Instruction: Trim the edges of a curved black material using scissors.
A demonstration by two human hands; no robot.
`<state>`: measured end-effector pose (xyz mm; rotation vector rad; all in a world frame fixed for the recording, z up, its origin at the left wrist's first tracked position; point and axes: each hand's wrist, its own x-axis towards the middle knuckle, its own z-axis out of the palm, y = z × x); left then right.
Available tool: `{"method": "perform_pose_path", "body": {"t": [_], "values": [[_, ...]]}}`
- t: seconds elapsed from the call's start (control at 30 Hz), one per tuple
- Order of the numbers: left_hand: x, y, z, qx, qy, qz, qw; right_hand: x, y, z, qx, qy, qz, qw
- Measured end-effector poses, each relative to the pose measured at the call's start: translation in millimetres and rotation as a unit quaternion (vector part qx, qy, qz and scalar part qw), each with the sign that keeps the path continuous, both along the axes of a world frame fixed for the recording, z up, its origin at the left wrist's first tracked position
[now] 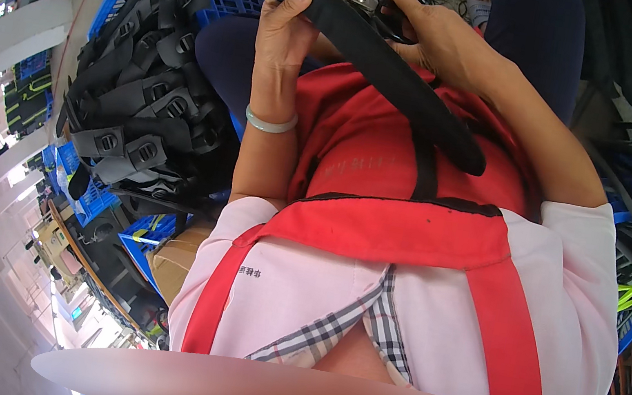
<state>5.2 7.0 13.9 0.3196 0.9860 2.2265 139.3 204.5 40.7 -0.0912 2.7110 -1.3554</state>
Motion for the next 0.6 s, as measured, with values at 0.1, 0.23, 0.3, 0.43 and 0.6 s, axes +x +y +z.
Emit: {"method": "perform_pose_path", "body": {"t": [0.1,0.23,0.3,0.43,0.6], "values": [[0,-1,-2,0.006,-0.013,0.003,1.0,-1,1,-1,-0.017,-0.021,0.007,1.0],[3,5,-5,0.012,-0.017,-0.016,1.0,1,5,-21,-0.025,0.007,-0.007,1.0],[5,7,-6,0.015,-0.022,-0.023,0.999,2,9,-37,-0.018,0.007,-0.031,0.999],[-8,-5,-3,0.029,-0.038,-0.003,0.999,2,8,-27,-0.021,-0.002,-0.024,0.999],[-13,-5,-4,-0.008,-0.011,0.046,0.999,2,3,-19,-0.049,-0.021,-0.026,0.998]]}}
